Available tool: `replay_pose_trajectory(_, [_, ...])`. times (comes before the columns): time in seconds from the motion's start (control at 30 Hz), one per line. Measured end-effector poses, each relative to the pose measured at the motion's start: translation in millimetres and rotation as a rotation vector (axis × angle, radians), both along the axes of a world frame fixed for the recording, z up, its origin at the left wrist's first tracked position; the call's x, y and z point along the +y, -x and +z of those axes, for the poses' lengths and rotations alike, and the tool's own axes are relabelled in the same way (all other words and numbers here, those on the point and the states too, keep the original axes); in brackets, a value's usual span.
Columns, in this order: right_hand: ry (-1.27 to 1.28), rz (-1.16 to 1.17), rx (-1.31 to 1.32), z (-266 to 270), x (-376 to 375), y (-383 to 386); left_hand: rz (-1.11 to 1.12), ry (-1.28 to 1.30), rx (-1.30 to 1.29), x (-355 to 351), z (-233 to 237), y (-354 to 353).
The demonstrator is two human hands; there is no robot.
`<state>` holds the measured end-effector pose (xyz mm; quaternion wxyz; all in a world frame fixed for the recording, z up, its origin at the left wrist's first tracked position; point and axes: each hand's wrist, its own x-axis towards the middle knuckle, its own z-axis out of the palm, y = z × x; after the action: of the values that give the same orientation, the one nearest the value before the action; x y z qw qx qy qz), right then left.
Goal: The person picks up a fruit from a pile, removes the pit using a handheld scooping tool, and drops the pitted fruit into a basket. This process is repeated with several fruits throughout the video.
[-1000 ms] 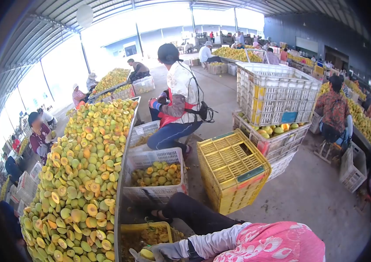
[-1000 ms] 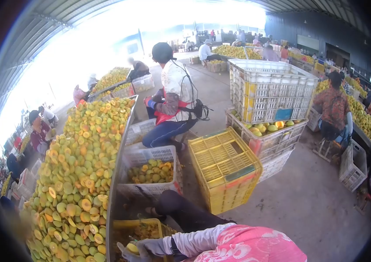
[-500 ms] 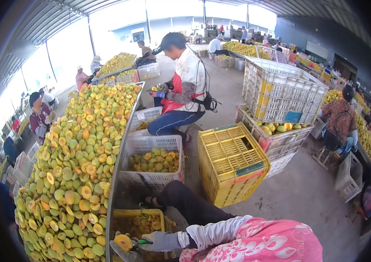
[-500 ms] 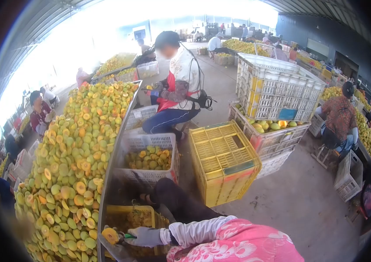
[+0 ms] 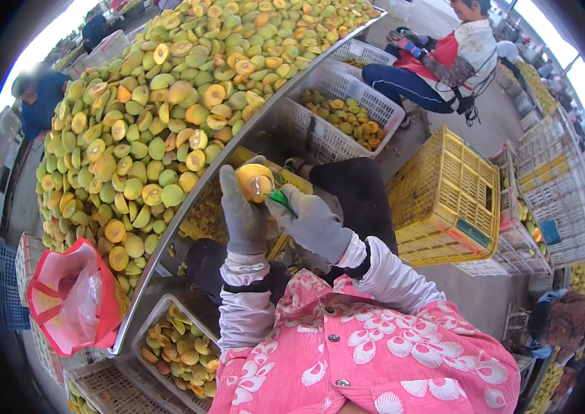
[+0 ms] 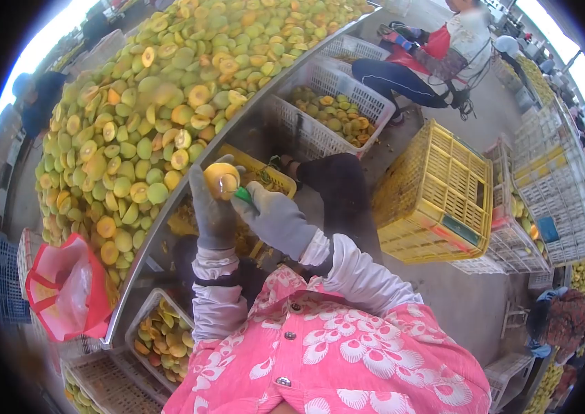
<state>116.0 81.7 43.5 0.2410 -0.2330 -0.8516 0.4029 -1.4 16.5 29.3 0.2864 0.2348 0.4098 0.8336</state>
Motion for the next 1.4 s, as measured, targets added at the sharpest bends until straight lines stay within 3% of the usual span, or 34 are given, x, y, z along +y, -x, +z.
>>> replay_pose_trajectory(0.13, [-0.019, -0.004, -0.033, 1.2, -2.1, 3.5, 0.087, 0.064, 0.033, 2.3, 6.4, -8.2])
replay_pose_trajectory(0.2, [-0.041, 0.007, -0.006, -3.4, -2.7, 5.4, 0.146, 0.118, 0.141, 4.2, -3.3, -5.9])
replay_pose_trajectory(0.27, [-0.062, 0.012, 0.023, -4.1, -5.6, 6.3, 0.328, 0.281, 0.487, 6.2, -8.6, -4.2])
replay_pose_trajectory(0.37, [-0.120, -0.060, -0.042, -4.7, -16.2, 9.0, 0.500, 0.268, 0.529, 6.0, 2.4, -13.3])
replay_pose_trajectory(0.4, [-0.131, -0.074, -0.024, -10.1, -18.8, 10.6, 0.500, 0.267, 0.528, 6.3, 11.6, -17.6])
replay_pose_trajectory(0.47, [-0.145, -0.088, -0.008, -15.0, -19.4, 13.2, 0.445, 0.135, -0.072, 6.9, 26.5, -23.7])
replay_pose_trajectory(0.57, [-0.073, 0.000, 0.037, -24.8, -21.7, 16.1, 0.426, 0.177, 0.036, 1.7, 20.8, -15.9])
replay_pose_trajectory(0.6, [0.052, 0.035, 0.115, -32.0, -23.6, 19.5, 0.428, 0.179, 0.032, -2.0, 20.1, -11.7])
replay_pose_trajectory(0.67, [0.174, 0.076, 0.189, -27.8, -22.9, 18.1, 0.150, 0.277, -0.071, -8.0, 21.7, -2.3])
replay_pose_trajectory(0.73, [1.140, 0.186, -0.176, 9.2, -21.1, 11.7, 0.086, 0.276, -0.019, -12.6, 22.4, 4.4])
replay_pose_trajectory(0.77, [1.144, 0.192, -0.181, 18.4, -19.7, 10.9, 0.015, 0.278, 0.035, -14.7, 22.6, 6.9])
replay_pose_trajectory(0.83, [1.363, 0.316, -0.252, 27.7, -18.5, 9.4, 0.065, 0.269, 0.009, -12.2, 17.0, 4.7])
replay_pose_trajectory(0.9, [1.429, 0.349, -0.253, 24.5, -19.7, 8.1, 0.113, 0.249, -0.016, -9.0, 9.1, 7.0])
replay_pose_trajectory(0.97, [1.504, 0.375, -0.255, 18.5, -18.3, 5.7, 0.075, 0.383, -0.005, -11.4, 3.0, 9.1])
replay_pose_trajectory(1.03, [1.813, 0.532, -0.241, 11.3, -9.3, 5.7, 0.069, 0.370, 0.028, -15.1, 2.6, 8.3])
replay_pose_trajectory(1.1, [1.964, 0.649, -0.213, -8.1, -2.7, 12.8, 0.065, 0.352, 0.074, -18.8, -3.0, 11.5])
replay_pose_trajectory(1.13, [2.109, 0.764, -0.176, -17.6, 0.2, 15.7, -0.020, 0.215, -0.164, -20.1, -17.6, 14.0])
replay_pose_trajectory(1.17, [2.043, 0.814, -0.154, -18.7, 0.4, 17.1, -0.107, 0.073, -0.397, -20.0, -23.6, 16.1])
replay_pose_trajectory(1.2, [2.044, 0.817, -0.159, -20.1, 0.1, 18.8, -0.102, 0.073, -0.397, -18.2, -30.5, 17.3])
replay_pose_trajectory(1.27, [1.838, 0.577, -0.167, -22.6, -4.5, 19.2, 0.367, 0.150, -0.398, -17.9, -42.1, 14.3])
replay_pose_trajectory(1.3, [1.572, 0.515, -0.160, -30.8, -1.4, 21.0, 0.399, 0.234, -0.370, -23.6, -43.8, 21.0])
replay_pose_trajectory(1.33, [1.574, 0.519, -0.166, -48.2, -2.3, 26.3, 0.405, 0.235, -0.372, -26.4, -46.5, 22.5])
replay_pose_trajectory(1.4, [0.270, 0.127, -0.055, -75.0, -9.7, 41.1, 0.447, 0.303, -0.261, -32.4, -42.1, 23.6])
